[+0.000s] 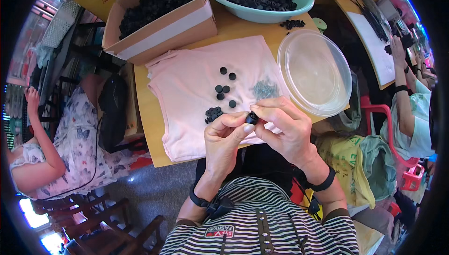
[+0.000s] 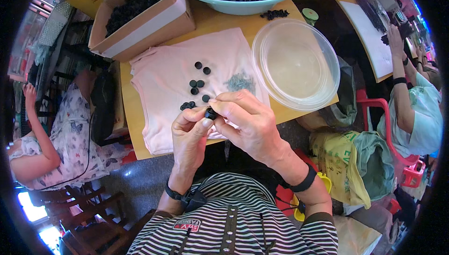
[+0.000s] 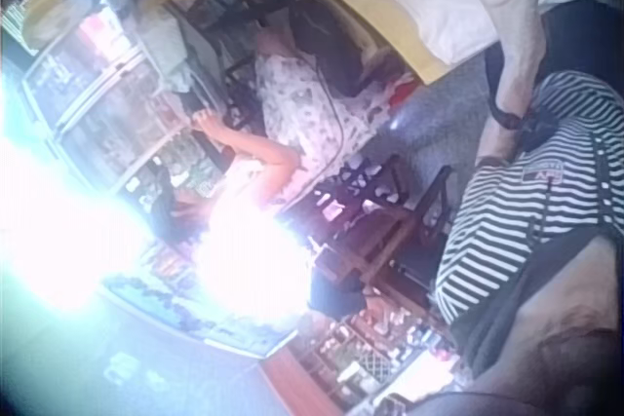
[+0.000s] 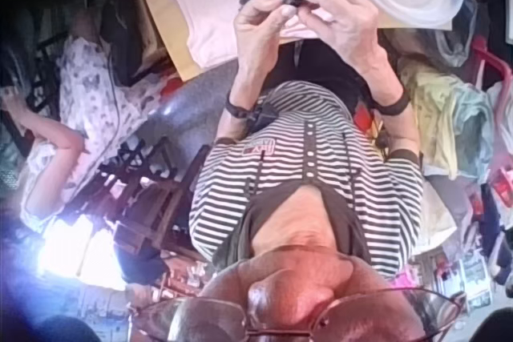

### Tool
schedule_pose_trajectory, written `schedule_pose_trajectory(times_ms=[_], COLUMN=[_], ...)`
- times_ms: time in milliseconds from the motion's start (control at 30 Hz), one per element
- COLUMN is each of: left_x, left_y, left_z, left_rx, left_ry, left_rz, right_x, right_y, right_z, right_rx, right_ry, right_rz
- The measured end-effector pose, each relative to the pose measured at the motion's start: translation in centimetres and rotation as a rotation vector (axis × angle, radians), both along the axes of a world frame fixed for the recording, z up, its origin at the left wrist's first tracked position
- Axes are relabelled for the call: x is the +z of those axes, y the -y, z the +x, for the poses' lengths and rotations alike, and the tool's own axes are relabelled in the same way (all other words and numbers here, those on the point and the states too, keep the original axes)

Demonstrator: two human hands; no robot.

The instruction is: Assembling small black plastic industrial components by hand, inserting small metal pins into plastic bases.

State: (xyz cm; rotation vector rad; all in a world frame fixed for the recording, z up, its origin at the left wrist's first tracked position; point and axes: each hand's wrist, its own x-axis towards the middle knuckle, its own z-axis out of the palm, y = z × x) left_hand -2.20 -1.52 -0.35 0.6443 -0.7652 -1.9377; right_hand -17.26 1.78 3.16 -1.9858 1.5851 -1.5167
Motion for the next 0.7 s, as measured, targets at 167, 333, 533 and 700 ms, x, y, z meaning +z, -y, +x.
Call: schedule_pose_trajectory(times_ms=[167,333,533,700], left_x=[0.1,-0.9,-0.6,0.9], left_y=[0.0,-0.4,0.9,3.0], left_z=[-0.3,-0.8,-0.7,1.6], left_rx=[0.012,0.009,-0.019,0.205], left_ry=[-0.026,-0.078,-0.053,0.406], left_rz=[-0.006,0.056,0.026,-0.29], right_x=[0.2,0.2,1.0,4.1], right_y=[0.1,-0.2,0.6,6.2], right_z=[0.0,0.2,-0.5,-4.1], right_rx=[-0.025,-0.062,-0.076,-0.225], right_ry=[-0.066,-0.141,-0.037,-0.063], right_rz=[-0.021,-0.047,0.186,0.258])
